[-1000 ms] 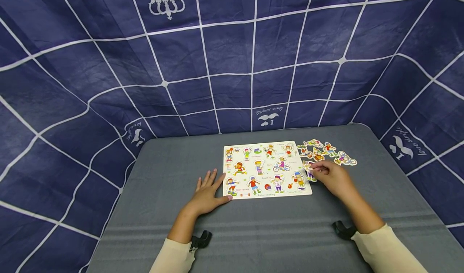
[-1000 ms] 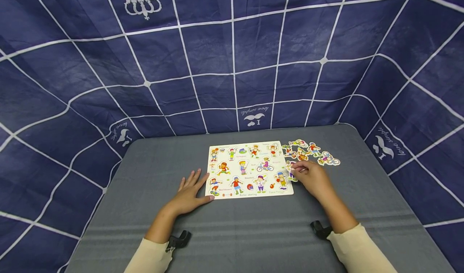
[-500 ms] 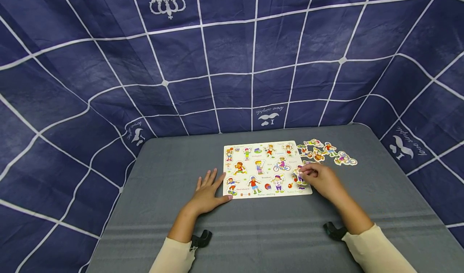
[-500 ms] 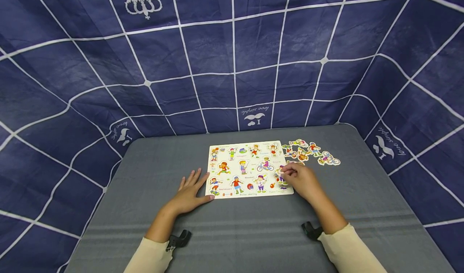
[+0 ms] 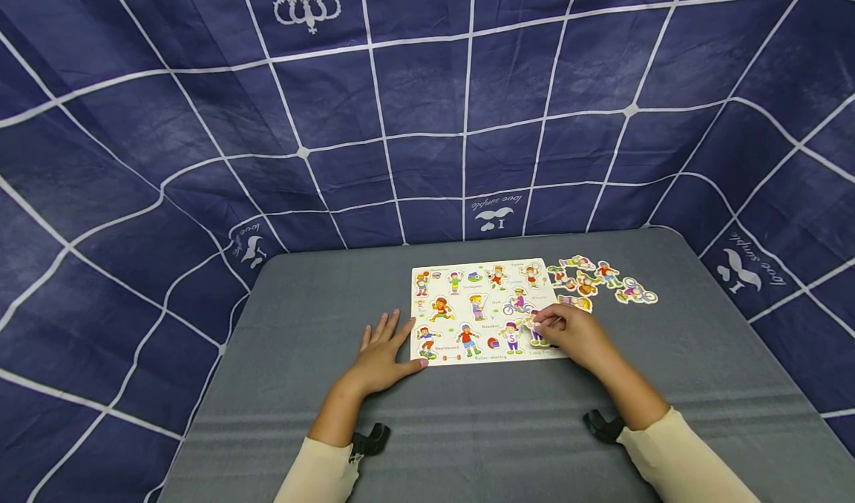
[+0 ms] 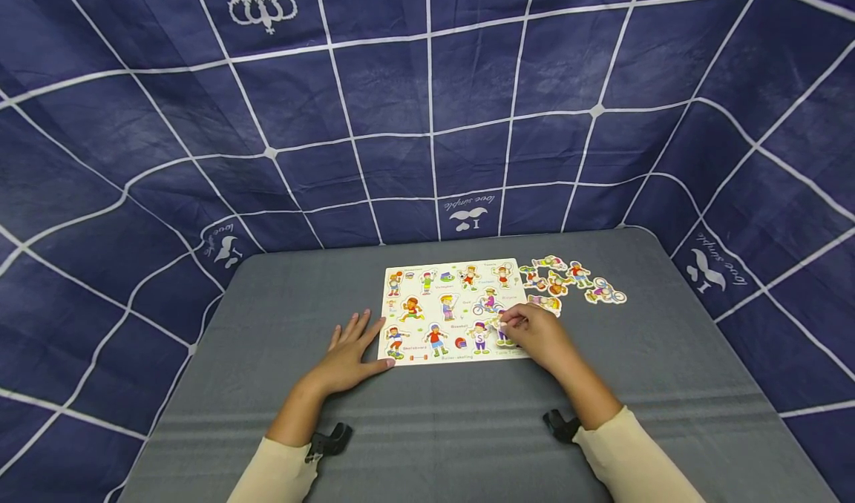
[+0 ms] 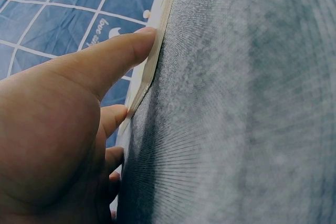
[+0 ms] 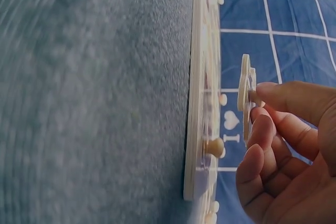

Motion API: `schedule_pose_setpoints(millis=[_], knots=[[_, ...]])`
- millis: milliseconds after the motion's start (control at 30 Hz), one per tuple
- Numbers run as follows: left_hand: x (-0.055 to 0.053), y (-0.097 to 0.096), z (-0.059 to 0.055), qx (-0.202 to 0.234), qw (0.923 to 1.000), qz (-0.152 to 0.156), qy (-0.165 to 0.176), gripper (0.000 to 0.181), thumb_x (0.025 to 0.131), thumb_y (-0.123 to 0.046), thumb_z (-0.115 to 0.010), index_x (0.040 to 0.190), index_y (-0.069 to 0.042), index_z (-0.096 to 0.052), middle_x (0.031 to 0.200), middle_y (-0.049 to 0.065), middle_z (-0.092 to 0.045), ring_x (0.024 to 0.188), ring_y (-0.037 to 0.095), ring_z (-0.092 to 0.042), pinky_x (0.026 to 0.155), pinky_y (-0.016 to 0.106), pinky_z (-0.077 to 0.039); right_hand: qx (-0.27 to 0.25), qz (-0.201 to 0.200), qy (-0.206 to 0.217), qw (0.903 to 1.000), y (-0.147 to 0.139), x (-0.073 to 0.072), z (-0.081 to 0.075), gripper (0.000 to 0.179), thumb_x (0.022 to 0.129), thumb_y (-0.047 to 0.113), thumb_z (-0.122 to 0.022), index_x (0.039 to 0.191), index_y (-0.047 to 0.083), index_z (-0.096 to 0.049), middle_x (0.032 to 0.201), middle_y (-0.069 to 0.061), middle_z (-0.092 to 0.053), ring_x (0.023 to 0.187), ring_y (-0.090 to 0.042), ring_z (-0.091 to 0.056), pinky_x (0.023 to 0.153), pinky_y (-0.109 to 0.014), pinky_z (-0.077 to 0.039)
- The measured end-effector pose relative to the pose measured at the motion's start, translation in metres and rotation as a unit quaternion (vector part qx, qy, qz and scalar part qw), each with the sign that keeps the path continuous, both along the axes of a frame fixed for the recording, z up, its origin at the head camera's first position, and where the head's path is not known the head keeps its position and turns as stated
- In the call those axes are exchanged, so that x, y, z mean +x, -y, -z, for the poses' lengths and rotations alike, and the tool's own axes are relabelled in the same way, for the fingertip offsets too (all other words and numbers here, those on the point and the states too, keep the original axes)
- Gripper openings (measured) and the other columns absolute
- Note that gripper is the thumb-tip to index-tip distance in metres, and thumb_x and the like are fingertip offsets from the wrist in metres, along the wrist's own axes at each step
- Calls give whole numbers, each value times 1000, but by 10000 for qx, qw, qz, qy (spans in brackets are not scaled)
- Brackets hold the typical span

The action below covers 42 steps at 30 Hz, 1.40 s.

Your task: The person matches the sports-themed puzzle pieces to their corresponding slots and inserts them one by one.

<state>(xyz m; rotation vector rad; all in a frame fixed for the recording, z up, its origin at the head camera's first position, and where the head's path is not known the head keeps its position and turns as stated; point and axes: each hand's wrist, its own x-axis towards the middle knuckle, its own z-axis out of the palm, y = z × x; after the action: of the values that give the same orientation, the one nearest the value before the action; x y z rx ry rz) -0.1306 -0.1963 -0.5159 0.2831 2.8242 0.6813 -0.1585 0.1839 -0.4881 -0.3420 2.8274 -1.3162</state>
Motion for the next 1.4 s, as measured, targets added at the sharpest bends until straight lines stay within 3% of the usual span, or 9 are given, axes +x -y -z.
schedule_pose_setpoints(millis=[300,667,1400], knots=[[0,0,0,-22,10000,-3,6,91,88,-67,-65,161,-28,-28,172,8,-10,160,31,0,126,62,2,88,-298,-110,9995,10,-3,6,6,86,6,-75,91,5,-74,77,-1,-66,62,1,-50,58,-19,-44],[1,0,-1,5,10000,15,-9,91,88,-67,-65,162,-28,-28,172,9,-11,160,32,-1,126,63,2,-78,-791,48,9968,23,-4,11,4,85,1,-73,88,2,-72,78,-3,-65,66,1,-50,61,-19,-45],[1,0,-3,20,10000,38,-15,91,88,-67,-65,162,-28,-28,172,9,-11,160,32,-1,125,63,1,645,-757,313,9945,42,-13,10,5,83,8,-75,82,11,-71,74,4,-64,68,-6,-54,64,-22,-43]])
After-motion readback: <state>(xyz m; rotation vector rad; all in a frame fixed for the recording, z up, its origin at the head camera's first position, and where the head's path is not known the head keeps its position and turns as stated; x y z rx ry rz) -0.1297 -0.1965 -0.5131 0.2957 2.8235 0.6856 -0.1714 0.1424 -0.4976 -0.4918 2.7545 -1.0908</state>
